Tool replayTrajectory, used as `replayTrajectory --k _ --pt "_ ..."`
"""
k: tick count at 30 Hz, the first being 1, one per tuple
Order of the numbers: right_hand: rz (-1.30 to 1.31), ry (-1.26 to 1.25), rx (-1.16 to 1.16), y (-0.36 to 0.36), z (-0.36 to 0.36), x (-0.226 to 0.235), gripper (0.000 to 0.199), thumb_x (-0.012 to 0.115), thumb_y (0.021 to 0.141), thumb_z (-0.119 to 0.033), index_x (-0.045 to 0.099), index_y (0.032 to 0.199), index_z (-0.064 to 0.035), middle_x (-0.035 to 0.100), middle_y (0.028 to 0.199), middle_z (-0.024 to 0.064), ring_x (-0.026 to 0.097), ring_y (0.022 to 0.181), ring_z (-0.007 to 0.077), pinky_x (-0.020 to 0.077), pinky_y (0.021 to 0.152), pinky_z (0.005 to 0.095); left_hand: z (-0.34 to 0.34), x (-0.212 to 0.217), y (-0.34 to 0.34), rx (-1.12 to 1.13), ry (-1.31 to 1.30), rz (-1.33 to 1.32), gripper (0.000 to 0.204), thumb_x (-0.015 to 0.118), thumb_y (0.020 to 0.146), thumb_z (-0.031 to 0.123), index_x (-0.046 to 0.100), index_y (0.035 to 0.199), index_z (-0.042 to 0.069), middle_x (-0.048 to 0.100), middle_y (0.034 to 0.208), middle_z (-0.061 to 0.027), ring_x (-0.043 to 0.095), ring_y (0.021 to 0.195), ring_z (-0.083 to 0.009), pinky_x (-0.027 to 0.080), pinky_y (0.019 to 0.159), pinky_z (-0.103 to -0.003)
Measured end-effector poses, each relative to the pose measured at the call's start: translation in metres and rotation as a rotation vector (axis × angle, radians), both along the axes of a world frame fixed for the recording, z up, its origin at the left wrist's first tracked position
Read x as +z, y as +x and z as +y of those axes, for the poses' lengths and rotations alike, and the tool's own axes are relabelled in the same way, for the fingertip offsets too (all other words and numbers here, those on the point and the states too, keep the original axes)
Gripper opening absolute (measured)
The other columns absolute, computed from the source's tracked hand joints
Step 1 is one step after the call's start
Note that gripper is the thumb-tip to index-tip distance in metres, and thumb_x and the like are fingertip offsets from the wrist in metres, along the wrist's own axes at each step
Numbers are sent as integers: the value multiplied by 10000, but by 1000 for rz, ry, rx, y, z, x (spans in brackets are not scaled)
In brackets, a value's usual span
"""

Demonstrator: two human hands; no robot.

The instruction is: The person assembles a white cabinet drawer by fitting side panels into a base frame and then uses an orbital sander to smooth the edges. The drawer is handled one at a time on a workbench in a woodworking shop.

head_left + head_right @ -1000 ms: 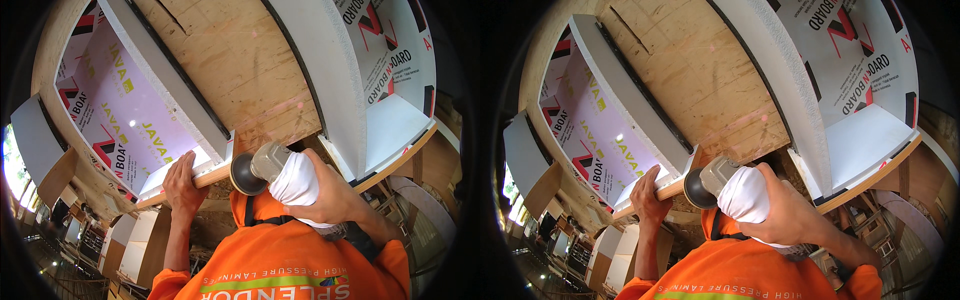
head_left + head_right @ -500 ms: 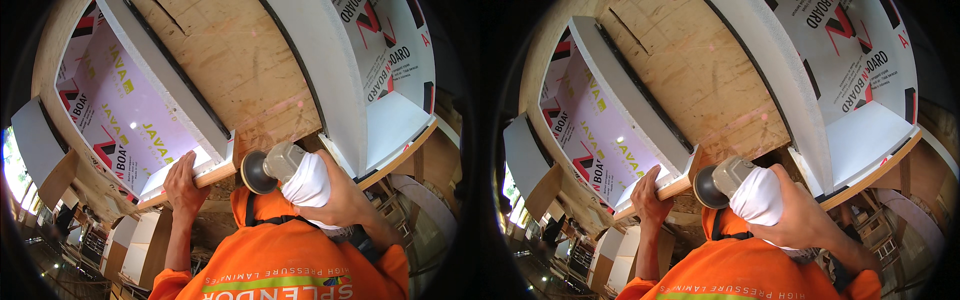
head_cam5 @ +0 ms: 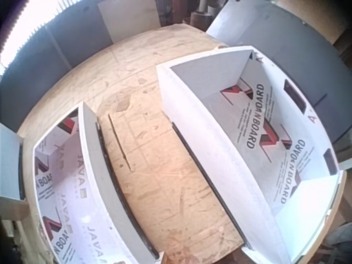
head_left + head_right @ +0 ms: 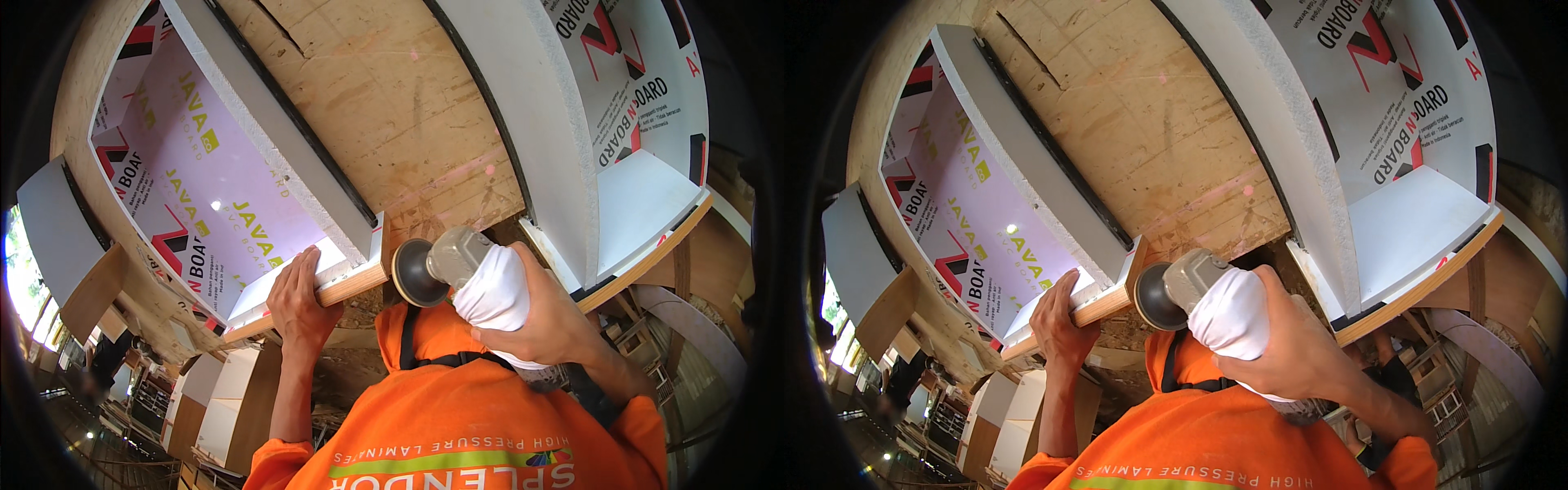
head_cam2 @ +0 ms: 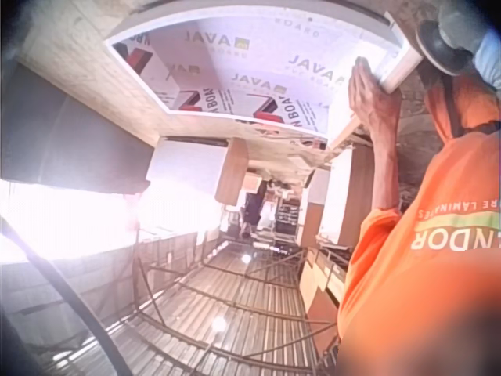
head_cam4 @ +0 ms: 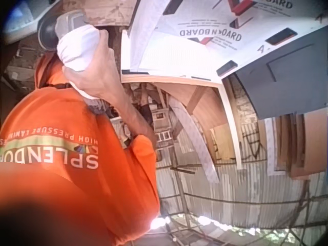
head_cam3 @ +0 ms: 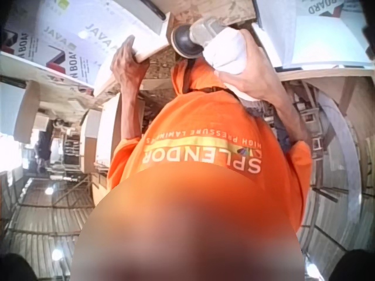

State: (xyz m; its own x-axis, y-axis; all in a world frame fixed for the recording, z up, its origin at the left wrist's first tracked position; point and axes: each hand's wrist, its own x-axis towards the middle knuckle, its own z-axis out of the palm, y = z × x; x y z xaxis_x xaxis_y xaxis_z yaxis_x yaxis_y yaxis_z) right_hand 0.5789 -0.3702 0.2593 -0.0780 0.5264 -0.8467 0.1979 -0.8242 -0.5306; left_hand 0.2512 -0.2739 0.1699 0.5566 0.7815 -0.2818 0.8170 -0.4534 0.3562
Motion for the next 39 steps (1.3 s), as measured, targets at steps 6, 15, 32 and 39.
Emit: replayTrajectory --k 6,15,32,39 --pt "106 10 -77 -2 -1 5 770 843 794 -254 386 1361 -6 662 1097 341 685 1024 508 533 879 524 -1 0 -1 4 -3 5 605 813 626 -14 692 1217 25 754 1243 -167 735 1122 -366 578 979 -440" --pt "-5 39 -42 -7 -4 -5 749 845 794 -259 398 1339 -7 680 1065 321 693 1012 500 538 870 522 -1 0 -1 10 -12 5 624 811 618 -17 694 1229 35 751 1257 -164 730 1135 -365 574 988 -441" --pt "68 46 -13 -3 10 2 794 824 790 -239 379 1390 29 675 1116 353 667 1070 537 547 898 500 -1 0 1 15 -2 13 608 820 618 12 700 1214 28 753 1247 -165 734 1121 -361 576 974 -445" --pt "-85 168 -52 7 -15 16 826 883 762 -282 436 1362 68 671 1169 271 682 1098 422 528 971 454 4 26 15 10 14 -317 613 919 633 109 712 1208 52 712 1228 -126 659 1171 -357 528 1018 -455"
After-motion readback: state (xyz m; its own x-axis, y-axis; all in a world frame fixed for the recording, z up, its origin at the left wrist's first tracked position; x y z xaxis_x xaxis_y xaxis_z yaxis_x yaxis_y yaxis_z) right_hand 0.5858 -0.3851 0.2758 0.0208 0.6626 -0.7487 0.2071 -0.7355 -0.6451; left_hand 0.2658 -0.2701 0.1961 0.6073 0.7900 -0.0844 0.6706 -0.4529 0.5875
